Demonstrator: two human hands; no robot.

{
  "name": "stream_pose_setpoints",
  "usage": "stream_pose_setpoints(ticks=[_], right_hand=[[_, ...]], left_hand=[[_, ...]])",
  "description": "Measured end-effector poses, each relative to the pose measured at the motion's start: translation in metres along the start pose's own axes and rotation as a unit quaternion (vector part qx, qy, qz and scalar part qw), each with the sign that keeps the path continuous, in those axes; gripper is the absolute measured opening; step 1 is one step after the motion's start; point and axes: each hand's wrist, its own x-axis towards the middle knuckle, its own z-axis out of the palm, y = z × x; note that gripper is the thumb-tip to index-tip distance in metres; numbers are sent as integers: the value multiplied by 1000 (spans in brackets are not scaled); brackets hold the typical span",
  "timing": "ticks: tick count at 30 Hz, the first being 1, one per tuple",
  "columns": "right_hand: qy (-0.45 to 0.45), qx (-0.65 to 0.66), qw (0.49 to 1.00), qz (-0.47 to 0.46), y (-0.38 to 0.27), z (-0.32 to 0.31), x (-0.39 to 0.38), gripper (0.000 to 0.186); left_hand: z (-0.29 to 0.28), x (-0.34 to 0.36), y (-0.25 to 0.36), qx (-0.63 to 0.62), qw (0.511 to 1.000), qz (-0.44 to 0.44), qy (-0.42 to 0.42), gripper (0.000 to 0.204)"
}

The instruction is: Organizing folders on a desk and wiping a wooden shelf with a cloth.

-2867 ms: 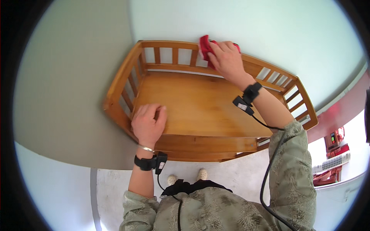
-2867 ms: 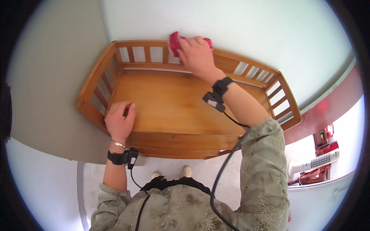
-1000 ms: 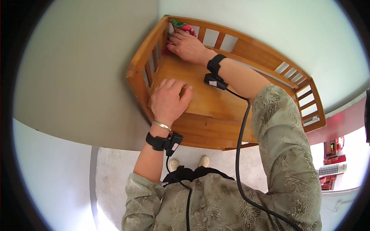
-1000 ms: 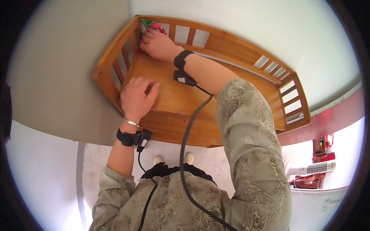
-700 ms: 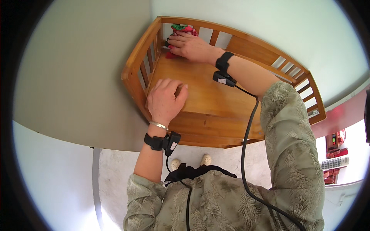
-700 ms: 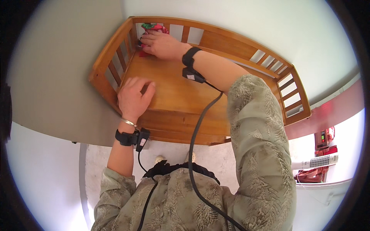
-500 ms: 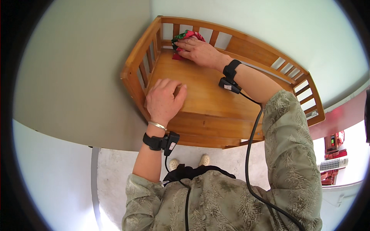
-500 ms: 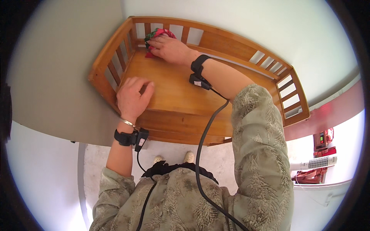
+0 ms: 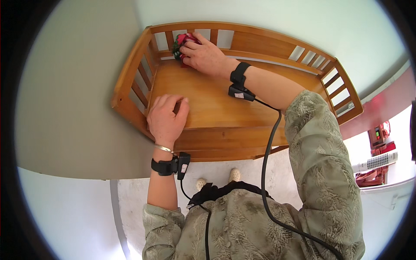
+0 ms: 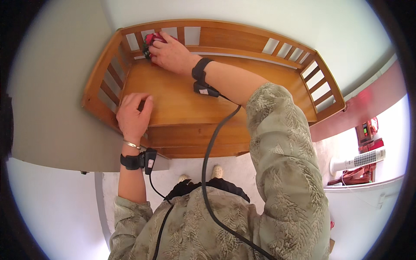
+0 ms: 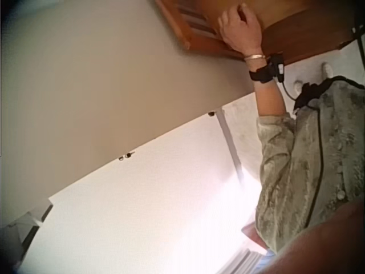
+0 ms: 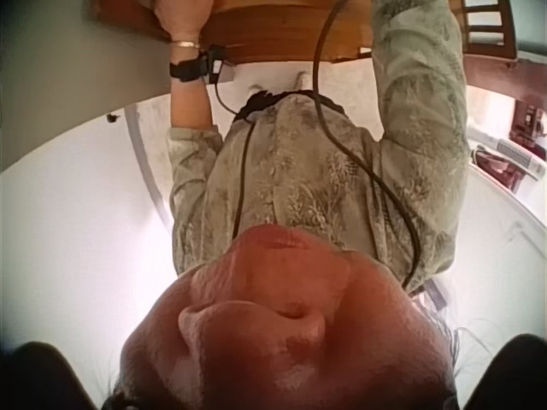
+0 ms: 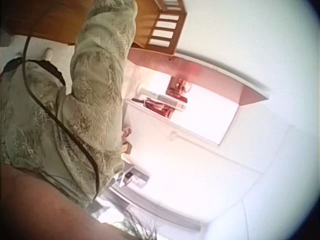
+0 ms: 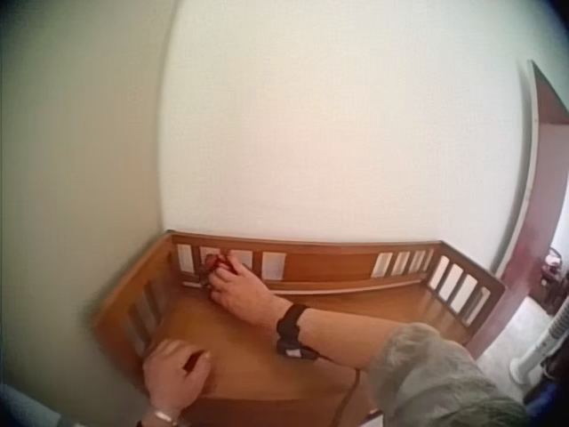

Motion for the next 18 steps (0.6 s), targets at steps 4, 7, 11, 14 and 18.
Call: stream_pose_setpoints(ticks=[4, 7, 11, 14, 18], right_hand=[[-22, 73, 997, -24, 14, -4, -20, 17], [-41, 90, 995, 2, 25, -11, -52, 18], [-60, 117, 990, 56, 26, -19, -78, 22], [-48, 162, 981, 98, 25, -20, -85, 29], [-132, 427, 873, 197, 12, -26, -61, 38]], left_hand=[[0, -1, -1, 4, 1000, 1, -4, 13], [-2, 0, 1, -2, 1000, 7, -7, 13], [-2, -1, -1, -2, 1000, -3, 6, 14], [-3, -2, -2, 10, 1000, 3, 8, 11], [1, -4, -1, 10, 998, 28, 58, 9]])
